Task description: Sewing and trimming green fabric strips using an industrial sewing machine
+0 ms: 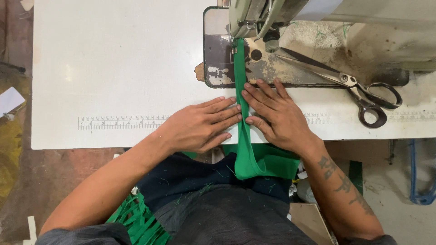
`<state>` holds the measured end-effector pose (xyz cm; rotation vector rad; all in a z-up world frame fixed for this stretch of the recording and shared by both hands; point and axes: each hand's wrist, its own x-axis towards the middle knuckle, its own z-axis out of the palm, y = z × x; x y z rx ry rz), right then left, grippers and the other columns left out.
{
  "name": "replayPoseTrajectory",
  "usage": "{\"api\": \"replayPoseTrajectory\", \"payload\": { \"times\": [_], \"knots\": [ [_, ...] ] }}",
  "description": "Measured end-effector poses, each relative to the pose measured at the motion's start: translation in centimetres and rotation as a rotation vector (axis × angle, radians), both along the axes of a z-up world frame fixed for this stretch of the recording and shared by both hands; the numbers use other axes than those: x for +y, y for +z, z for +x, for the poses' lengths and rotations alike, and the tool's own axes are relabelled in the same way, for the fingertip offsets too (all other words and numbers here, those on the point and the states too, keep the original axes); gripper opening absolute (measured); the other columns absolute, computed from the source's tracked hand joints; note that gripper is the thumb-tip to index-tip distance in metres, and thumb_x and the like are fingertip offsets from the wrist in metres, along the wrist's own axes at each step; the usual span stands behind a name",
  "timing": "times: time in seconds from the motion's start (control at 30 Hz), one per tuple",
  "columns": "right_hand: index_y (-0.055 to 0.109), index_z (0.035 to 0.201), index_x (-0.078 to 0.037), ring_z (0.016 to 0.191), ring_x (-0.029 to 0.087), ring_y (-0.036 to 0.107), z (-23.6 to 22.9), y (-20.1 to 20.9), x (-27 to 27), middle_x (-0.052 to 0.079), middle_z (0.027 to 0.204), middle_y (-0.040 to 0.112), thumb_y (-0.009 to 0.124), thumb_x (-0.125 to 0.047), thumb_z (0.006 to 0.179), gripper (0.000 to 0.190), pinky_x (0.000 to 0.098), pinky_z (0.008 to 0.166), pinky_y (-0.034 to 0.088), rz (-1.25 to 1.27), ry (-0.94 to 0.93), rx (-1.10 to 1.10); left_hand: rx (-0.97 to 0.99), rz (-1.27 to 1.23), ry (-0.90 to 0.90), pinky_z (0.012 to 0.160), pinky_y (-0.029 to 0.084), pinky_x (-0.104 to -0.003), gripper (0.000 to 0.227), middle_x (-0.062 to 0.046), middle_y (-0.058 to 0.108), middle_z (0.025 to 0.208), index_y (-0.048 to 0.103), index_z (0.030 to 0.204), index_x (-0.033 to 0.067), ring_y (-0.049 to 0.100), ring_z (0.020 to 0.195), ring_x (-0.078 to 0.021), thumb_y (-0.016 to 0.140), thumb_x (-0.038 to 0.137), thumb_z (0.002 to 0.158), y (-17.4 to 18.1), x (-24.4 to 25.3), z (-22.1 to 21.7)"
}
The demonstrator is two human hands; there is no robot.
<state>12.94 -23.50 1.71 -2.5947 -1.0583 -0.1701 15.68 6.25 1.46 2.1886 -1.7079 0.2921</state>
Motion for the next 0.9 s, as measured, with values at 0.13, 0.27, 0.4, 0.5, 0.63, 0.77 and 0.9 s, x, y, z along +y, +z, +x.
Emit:
{"api": "replayPoseTrajectory", "payload": {
  "times": [0.13,0.27,0.4,0.5,0.63,0.77,0.9],
  "knots": [
    [0.040,0.172,-0.011,0.171,0.027,0.022,0.0,0.0,0.0,0.007,0.181,0.034,0.059,-0.037,0.117,0.064,0.0547,0.141,0.014,0.001,-0.005,-0.006,0.016,0.004,-0.014,0.134,0.034,-0.050,0.057,-0.026,0.060,0.159,0.059,0.156,-0.0024,0.052,0.154,-0.0395,0.049,0.038,0.117,0.2,0.1,0.1],
    [0.054,0.167,-0.018,0.161,0.031,0.041,0.2,-1.1,0.6,0.004,0.172,0.052,0.065,-0.043,0.111,0.062,0.0572,0.134,0.023,0.093,-0.056,-0.124,0.063,-0.071,0.088,0.132,0.038,-0.042,0.057,-0.017,0.062,0.161,0.061,0.157,0.0043,0.054,0.154,-0.0320,0.053,0.039,0.113,0.3,-0.3,-0.4],
    [0.053,0.168,-0.020,0.161,0.031,0.040,0.2,-1.1,0.5,0.004,0.173,0.050,0.066,-0.041,0.111,0.062,0.0580,0.134,0.023,0.110,-0.048,-0.108,0.072,-0.053,0.086,0.132,0.037,-0.043,0.056,-0.018,0.062,0.161,0.062,0.157,0.0033,0.053,0.154,-0.0317,0.051,0.038,0.114,0.2,-0.4,-0.3],
    [0.053,0.168,-0.019,0.161,0.031,0.041,0.2,-1.2,0.5,0.004,0.173,0.050,0.066,-0.042,0.111,0.063,0.0580,0.133,0.023,0.104,-0.049,-0.115,0.080,-0.043,0.079,0.133,0.036,-0.043,0.057,-0.018,0.061,0.161,0.060,0.158,0.0037,0.053,0.154,-0.0316,0.050,0.040,0.114,0.0,-0.3,-0.5],
    [0.054,0.167,-0.019,0.160,0.032,0.042,0.1,-1.1,0.5,0.005,0.173,0.050,0.066,-0.042,0.111,0.062,0.0583,0.133,0.024,0.110,-0.046,-0.117,0.090,-0.032,0.088,0.133,0.036,-0.043,0.056,-0.020,0.063,0.159,0.062,0.155,0.0016,0.055,0.152,-0.0319,0.051,0.038,0.115,0.6,-0.4,-0.7],
    [0.055,0.166,-0.018,0.160,0.033,0.043,0.0,-0.9,0.8,0.005,0.171,0.052,0.068,-0.044,0.110,0.063,0.0588,0.133,0.025,0.096,-0.062,-0.118,0.066,0.000,0.102,0.133,0.034,-0.045,0.057,-0.023,0.067,0.153,0.066,0.151,-0.0005,0.056,0.152,-0.0321,0.047,0.040,0.115,0.9,-0.9,-1.2],
    [0.057,0.165,-0.017,0.160,0.033,0.042,-0.5,-0.5,1.4,0.006,0.171,0.052,0.068,-0.047,0.109,0.064,0.0594,0.134,0.023,0.068,-0.062,-0.135,0.033,0.007,0.101,0.134,0.034,-0.044,0.058,-0.026,0.072,0.143,0.071,0.143,-0.0034,0.060,0.149,-0.0321,0.045,0.040,0.115,1.1,-1.7,-1.9]
  ]
}}
